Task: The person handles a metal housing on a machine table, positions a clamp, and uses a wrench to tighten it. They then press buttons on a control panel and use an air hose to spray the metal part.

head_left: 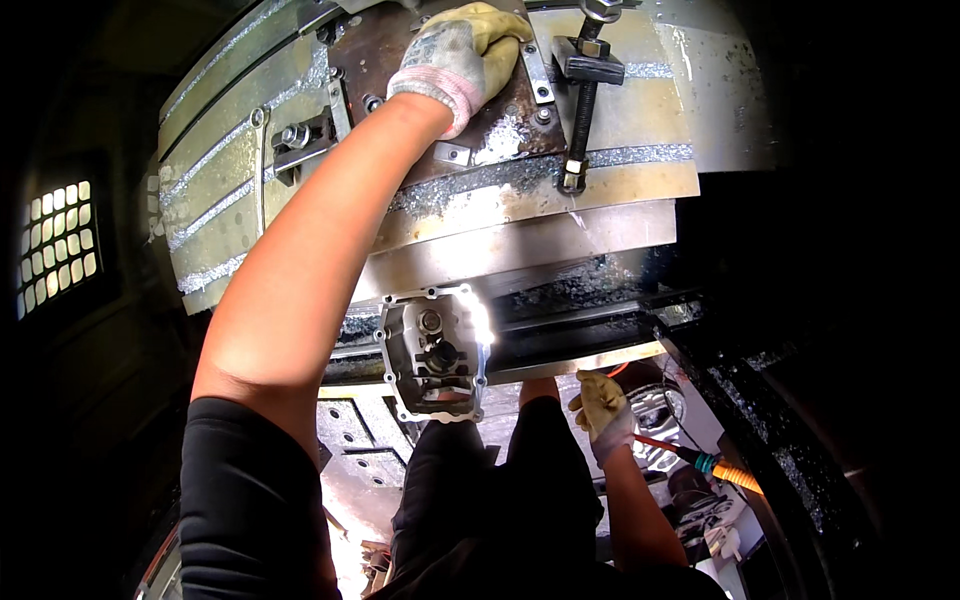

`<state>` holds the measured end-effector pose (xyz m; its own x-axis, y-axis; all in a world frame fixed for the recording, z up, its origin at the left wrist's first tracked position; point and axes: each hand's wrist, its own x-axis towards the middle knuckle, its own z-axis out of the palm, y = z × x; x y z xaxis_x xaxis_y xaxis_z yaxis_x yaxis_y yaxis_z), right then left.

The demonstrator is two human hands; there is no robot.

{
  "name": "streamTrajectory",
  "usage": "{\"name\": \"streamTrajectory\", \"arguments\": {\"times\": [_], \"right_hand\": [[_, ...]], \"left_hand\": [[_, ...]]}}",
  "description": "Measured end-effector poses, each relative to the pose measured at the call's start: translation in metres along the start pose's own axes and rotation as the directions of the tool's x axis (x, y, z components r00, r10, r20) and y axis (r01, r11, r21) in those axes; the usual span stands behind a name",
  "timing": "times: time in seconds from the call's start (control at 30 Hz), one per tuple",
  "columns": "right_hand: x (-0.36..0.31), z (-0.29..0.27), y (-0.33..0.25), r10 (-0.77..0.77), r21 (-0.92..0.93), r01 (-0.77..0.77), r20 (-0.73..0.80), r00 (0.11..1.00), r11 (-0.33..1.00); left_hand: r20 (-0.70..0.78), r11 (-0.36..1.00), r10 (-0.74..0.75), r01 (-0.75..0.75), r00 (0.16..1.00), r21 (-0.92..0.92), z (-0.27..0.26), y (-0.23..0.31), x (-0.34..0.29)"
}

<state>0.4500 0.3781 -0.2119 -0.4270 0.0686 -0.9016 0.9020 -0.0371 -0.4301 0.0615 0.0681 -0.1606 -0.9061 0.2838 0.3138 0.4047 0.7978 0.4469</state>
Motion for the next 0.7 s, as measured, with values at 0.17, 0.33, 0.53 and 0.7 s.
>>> {"name": "streamTrajectory", "arguments": {"times": [0.17,0.33,0.53,0.7], "right_hand": [[-0.001,-0.001,-0.009,0.033,0.028,-0.033,0.001,0.999,0.999],[-0.005,0.002,-0.017,0.032,0.028,-0.032,-0.002,0.999,0.999],[-0.002,-0.005,-0.017,-0.005,0.024,0.004,0.02,1.0,1.0],[-0.01,-0.005,-0.023,-0.048,0.021,0.048,0.021,0.999,0.999]], "left_hand": [[0.002,0.999,-0.036,0.036,0.999,0.039,0.008,0.004,0.003],[0.036,0.998,-0.064,0.063,0.997,0.03,0.012,-0.001,-0.001],[0.094,0.982,-0.164,0.171,0.982,-0.077,-0.005,-0.001,-0.01],[-0.216,0.985,-0.17,0.164,0.961,-0.049,-0.048,-0.001,-0.067]]}}
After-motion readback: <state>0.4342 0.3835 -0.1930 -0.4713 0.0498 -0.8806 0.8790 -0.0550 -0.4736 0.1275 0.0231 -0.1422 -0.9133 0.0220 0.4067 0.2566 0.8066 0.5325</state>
